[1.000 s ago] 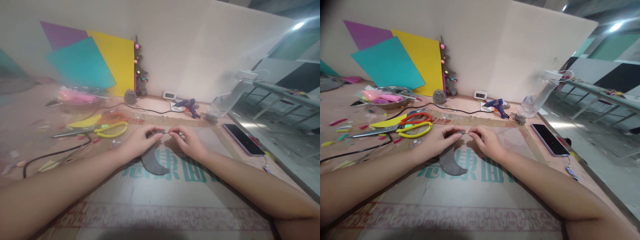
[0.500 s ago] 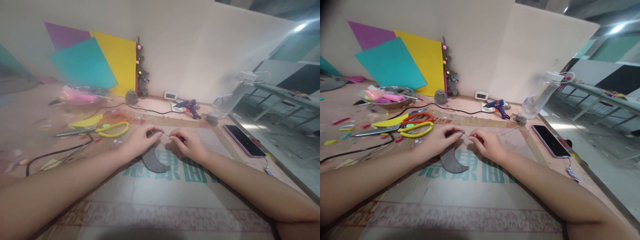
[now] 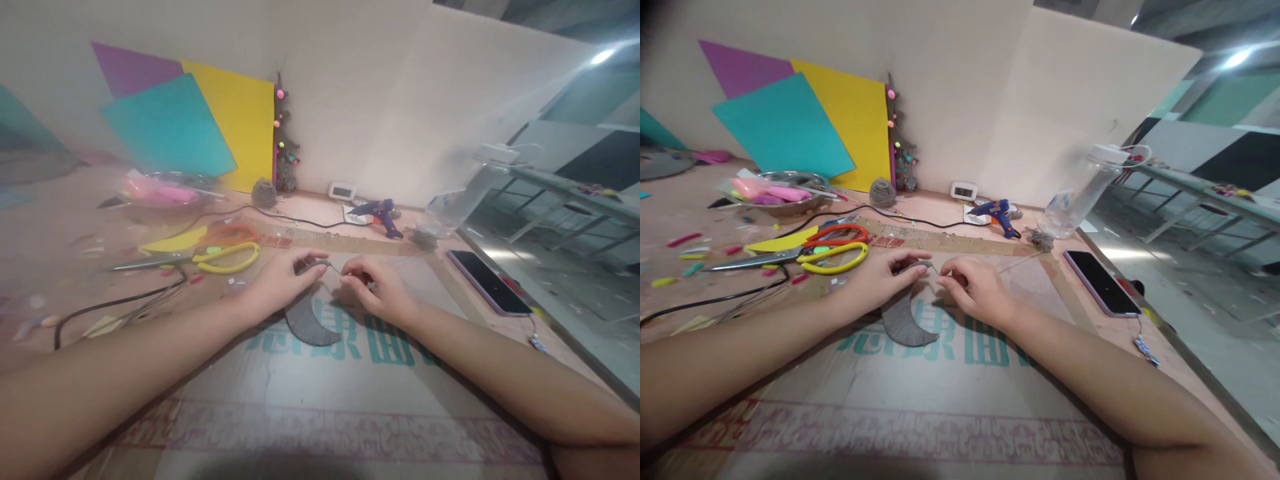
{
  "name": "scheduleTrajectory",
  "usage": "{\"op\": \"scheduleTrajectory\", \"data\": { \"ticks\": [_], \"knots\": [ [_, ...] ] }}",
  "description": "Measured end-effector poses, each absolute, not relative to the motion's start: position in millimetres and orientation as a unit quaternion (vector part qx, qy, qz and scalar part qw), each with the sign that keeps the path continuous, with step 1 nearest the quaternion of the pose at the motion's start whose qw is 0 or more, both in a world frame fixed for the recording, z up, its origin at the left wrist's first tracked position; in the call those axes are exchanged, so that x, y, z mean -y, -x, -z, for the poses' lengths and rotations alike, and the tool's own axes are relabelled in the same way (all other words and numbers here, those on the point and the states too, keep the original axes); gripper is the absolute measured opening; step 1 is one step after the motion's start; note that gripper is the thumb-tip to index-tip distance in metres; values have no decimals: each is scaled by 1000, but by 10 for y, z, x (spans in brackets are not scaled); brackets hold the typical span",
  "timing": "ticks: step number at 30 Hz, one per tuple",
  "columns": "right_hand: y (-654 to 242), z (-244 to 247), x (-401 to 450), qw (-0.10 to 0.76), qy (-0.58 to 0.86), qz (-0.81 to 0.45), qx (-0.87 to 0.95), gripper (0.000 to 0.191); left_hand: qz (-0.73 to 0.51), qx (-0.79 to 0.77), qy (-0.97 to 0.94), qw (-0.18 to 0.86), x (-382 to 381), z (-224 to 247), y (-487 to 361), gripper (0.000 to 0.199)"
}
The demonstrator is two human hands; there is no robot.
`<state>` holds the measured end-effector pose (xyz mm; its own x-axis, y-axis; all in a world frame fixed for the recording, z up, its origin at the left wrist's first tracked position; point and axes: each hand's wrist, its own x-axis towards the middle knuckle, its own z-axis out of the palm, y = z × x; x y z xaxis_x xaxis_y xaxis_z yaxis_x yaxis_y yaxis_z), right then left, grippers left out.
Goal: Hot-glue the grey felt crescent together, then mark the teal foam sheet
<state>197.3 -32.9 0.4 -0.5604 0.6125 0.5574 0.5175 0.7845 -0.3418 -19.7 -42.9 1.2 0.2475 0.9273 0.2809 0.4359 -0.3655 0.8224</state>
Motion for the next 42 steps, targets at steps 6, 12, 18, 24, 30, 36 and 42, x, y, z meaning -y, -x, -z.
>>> {"op": "scheduleTrajectory", "data": {
  "ticks": [6, 12, 18, 24, 30, 36, 42],
  "knots": [
    [-1965, 24, 280, 325, 367, -85, 867, 25, -402, -456, -732, 308, 428, -4, 201, 29],
    [-1957, 41, 255, 339, 388, -109, 850, 17, -394, -460, -741, 290, 456, -26, 201, 28],
    [-1962, 39, 241, 323, 386, -92, 859, 15, -401, -453, -744, 282, 455, -20, 206, 27],
    [-1946, -2, 278, 337, 355, -84, 868, 16, -398, -457, -746, 275, 444, -27, 193, 22],
    [-1946, -39, 325, 340, 280, -29, 897, 14, -398, -451, -754, 264, 440, -17, 196, 18],
    [-1948, -37, 334, 316, 235, 34, 919, 16, -372, -433, -779, 261, 460, -9, 199, 16],
    [-1951, -60, 359, 306, 175, 83, 932, 17, -341, -412, -804, 261, 481, 2, 185, 16]
  ]
}}
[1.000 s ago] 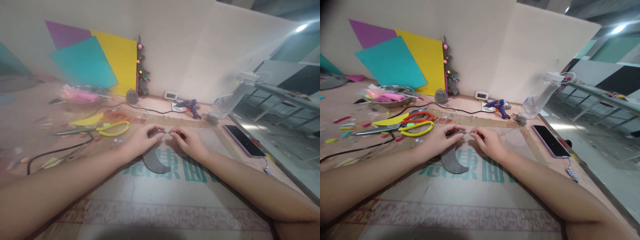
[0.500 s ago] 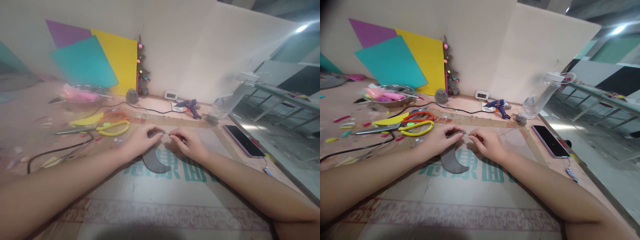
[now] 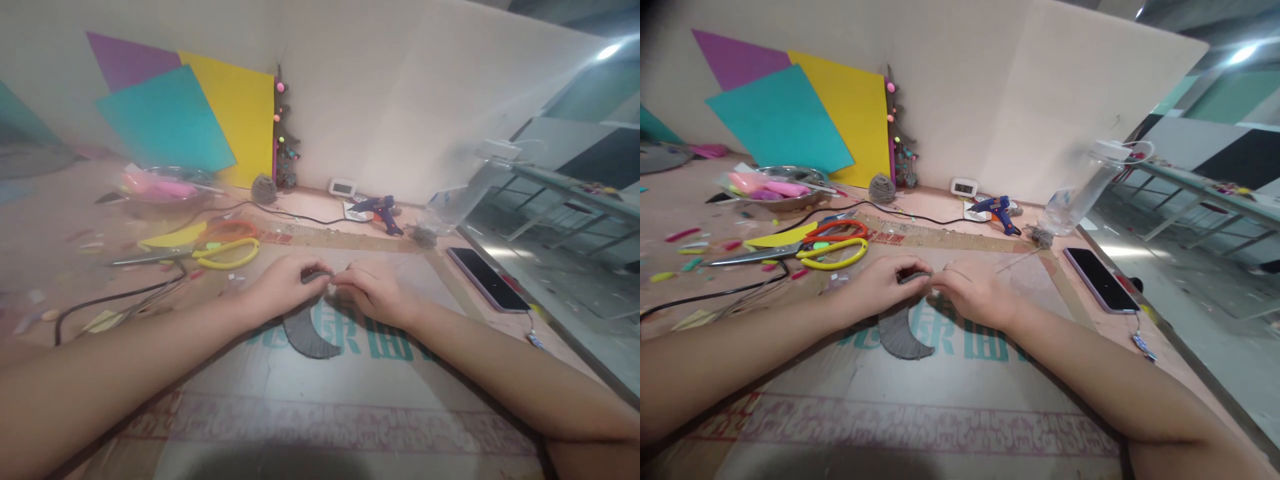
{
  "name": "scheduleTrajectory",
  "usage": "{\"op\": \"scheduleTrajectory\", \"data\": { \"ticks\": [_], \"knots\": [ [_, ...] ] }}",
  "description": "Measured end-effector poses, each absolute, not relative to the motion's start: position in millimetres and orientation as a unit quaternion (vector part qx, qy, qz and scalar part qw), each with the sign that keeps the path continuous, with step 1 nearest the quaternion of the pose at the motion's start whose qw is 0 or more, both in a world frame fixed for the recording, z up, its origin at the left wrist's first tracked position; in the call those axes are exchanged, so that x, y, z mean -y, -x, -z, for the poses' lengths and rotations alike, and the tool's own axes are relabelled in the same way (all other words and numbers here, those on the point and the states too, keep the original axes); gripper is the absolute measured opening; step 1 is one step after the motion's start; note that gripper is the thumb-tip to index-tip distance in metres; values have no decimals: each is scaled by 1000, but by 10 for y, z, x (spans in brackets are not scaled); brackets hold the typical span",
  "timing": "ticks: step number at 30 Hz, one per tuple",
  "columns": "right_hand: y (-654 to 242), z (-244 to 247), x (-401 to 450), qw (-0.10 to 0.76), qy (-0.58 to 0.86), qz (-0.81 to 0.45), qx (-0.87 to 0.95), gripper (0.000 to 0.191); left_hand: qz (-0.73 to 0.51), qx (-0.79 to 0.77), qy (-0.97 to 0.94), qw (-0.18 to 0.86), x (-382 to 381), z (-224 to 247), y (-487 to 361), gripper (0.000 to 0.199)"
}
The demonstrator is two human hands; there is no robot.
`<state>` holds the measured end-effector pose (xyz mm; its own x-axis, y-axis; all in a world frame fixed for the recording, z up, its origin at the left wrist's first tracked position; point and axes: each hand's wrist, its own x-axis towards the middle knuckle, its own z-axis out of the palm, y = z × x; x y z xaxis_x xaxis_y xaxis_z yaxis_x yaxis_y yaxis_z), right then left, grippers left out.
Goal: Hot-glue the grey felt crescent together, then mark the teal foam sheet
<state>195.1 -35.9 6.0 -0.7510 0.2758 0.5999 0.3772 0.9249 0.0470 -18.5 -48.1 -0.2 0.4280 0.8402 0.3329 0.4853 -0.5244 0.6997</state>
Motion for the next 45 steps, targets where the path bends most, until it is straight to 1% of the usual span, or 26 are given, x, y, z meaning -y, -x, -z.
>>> {"op": "scheduleTrajectory", "data": {
  "ticks": [3, 7, 10, 13, 19, 28, 30, 32, 34, 36, 38, 41, 43, 45],
  "knots": [
    [-1955, -59, 355, 304, 165, 91, 934, 18, -326, -392, -819, 262, 493, 0, 186, 16],
    [-1962, -39, 325, 320, 179, 48, 929, 12, -311, -358, -841, 260, 510, -7, 180, 13],
    [-1969, -34, 310, 332, 180, 18, 926, 17, -312, -343, -847, 260, 517, -13, 181, 12],
    [-1976, -35, 313, 338, 178, 17, 924, 22, -321, -339, -840, 278, 516, -18, 189, 11],
    [-1973, -34, 335, 328, 240, 12, 914, 15, -320, -331, -834, 305, 505, 7, 195, 11],
    [-1966, -35, 309, 324, 248, -26, 913, 13, -327, -367, -781, 385, 502, 29, 184, 16],
    [-1959, -63, 322, 323, 241, -47, 914, 15, -333, -371, -773, 393, 505, 24, 184, 16],
    [-1952, -94, 337, 330, 225, -75, 914, 22, -342, -373, -766, 396, 504, 20, 184, 17],
    [-1947, -119, 350, 345, 214, -98, 908, 30, -351, -375, -764, 390, 501, 19, 185, 18],
    [-1947, -130, 358, 369, 215, -105, 898, 32, -355, -384, -763, 381, 494, 18, 186, 19],
    [-1954, -131, 363, 408, 223, -98, 880, 28, -354, -393, -758, 381, 484, 21, 185, 20],
    [-1973, -131, 371, 464, 241, -58, 851, 12, -356, -398, -750, 391, 464, 33, 181, 18],
    [-1984, -137, 374, 457, 249, -27, 853, 1, -366, -400, -743, 393, 448, 43, 180, 18],
    [-1986, -143, 368, 423, 250, -14, 871, 11, -377, -406, -737, 387, 435, 48, 182, 19]
  ]
}}
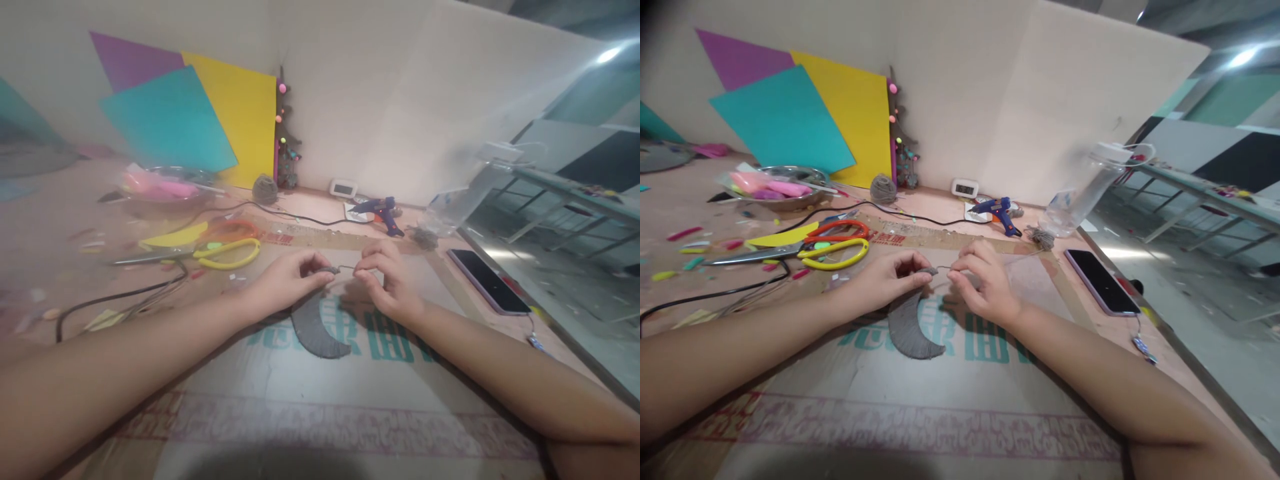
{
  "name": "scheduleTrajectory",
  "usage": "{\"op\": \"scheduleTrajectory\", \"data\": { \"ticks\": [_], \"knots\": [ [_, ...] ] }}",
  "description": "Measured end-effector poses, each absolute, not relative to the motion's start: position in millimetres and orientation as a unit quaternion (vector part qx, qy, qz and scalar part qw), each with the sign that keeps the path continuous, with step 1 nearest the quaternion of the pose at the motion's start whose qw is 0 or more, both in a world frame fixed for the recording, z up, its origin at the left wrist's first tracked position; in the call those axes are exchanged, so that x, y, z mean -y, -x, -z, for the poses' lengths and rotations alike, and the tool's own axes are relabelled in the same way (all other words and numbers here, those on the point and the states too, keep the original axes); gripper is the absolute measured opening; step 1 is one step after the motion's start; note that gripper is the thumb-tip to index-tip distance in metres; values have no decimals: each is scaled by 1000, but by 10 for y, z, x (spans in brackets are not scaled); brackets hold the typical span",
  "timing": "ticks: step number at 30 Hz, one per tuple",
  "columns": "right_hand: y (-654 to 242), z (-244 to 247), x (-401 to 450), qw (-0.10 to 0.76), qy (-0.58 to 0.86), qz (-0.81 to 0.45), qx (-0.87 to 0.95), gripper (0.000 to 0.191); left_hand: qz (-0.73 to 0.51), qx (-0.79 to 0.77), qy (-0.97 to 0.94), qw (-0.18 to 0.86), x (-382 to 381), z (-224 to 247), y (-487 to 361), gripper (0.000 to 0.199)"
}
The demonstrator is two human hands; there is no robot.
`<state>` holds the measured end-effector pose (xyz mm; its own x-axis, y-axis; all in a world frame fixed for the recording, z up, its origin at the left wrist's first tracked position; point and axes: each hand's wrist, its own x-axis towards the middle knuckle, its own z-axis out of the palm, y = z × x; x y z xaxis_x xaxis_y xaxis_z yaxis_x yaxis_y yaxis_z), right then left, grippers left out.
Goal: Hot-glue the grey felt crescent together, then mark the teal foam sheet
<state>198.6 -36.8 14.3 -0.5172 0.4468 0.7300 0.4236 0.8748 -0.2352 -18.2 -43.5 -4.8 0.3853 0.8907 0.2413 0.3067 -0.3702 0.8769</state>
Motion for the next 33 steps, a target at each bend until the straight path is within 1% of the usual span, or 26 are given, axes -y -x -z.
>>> {"op": "scheduleTrajectory", "data": {
  "ticks": [4, 10, 25, 33],
  "knots": [
    [-1957, -123, 320, 383, 270, -38, 882, 13, -382, -426, -740, 354, 438, 24, 187, 18],
    [-1936, -82, 279, 375, 284, -90, 878, 13, -376, -428, -758, 317, 491, -36, 189, 14],
    [-1915, -82, 291, 363, 278, -113, 882, 8, -379, -404, -797, 243, 506, 9, 196, 13],
    [-1931, -110, 311, 350, 268, -127, 889, 18, -370, -403, -805, 230, 512, 23, 202, 13]
  ]
}}
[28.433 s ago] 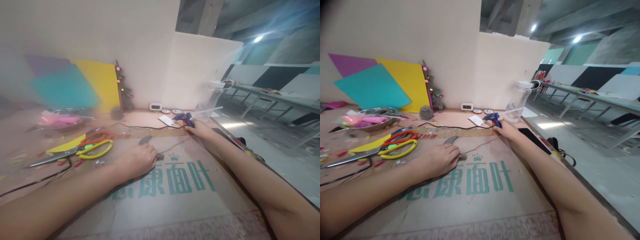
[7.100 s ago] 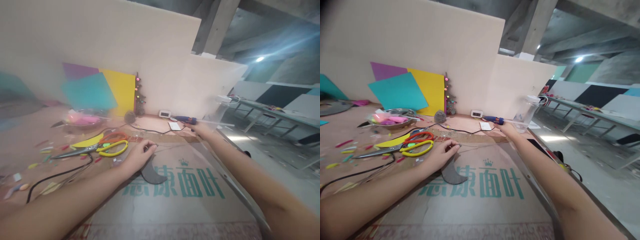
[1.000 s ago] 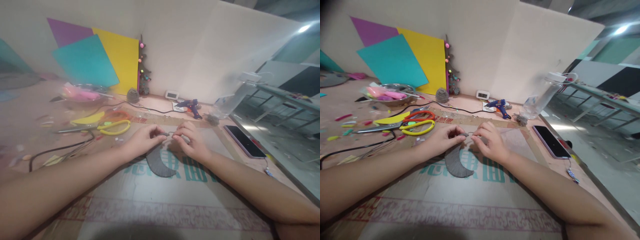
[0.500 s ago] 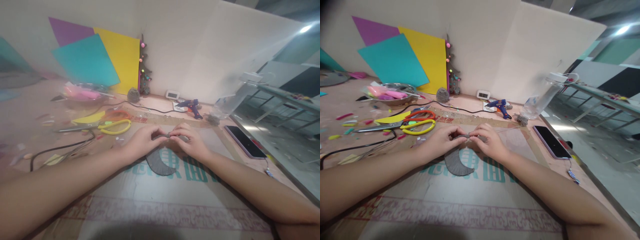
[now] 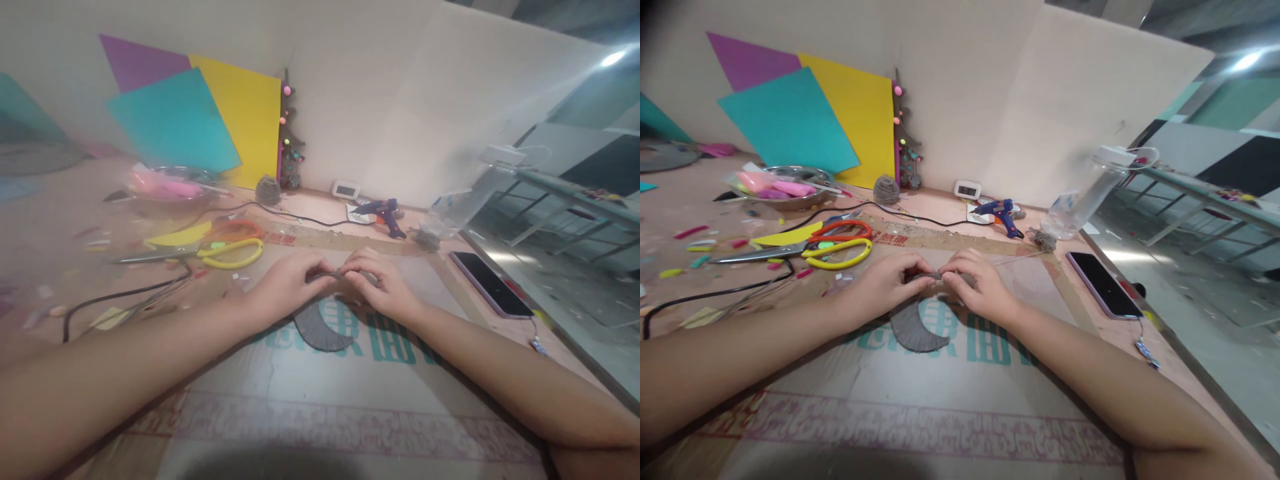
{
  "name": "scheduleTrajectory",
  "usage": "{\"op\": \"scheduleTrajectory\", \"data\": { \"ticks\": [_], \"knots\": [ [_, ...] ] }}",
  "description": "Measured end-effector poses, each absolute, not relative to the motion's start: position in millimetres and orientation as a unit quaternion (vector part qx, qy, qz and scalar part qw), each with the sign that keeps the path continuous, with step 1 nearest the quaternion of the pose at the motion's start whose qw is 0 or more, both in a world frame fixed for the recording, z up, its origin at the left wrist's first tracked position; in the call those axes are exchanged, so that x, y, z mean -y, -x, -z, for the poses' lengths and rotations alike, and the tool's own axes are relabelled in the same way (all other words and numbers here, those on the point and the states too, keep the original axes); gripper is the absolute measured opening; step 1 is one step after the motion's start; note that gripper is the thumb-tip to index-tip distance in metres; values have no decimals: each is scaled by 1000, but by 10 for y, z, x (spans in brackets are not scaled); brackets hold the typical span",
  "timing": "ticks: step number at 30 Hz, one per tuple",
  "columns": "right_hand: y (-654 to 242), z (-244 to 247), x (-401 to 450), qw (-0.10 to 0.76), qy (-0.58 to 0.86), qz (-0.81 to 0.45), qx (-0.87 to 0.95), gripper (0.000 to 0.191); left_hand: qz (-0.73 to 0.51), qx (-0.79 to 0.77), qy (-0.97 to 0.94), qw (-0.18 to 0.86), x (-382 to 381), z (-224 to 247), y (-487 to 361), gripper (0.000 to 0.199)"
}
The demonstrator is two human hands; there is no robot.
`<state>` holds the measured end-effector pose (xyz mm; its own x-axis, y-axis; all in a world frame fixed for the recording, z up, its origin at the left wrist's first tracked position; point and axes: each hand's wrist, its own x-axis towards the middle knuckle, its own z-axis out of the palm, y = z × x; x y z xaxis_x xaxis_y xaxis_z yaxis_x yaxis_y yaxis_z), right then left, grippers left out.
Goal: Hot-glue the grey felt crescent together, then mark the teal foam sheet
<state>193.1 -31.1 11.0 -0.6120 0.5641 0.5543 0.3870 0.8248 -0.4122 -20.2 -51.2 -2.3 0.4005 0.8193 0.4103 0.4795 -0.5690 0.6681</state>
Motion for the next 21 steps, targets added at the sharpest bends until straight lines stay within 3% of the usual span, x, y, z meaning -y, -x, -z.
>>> {"op": "scheduleTrajectory", "data": {
  "ticks": [7, 21],
  "knots": [
    [-1922, -88, 305, 356, 270, -127, 886, 9, -368, -402, -805, 234, 511, 19, 196, 16],
    [-1931, -73, 275, 336, 264, -92, 899, 14, -355, -402, -808, 244, 504, 28, 195, 17]
  ]
}}
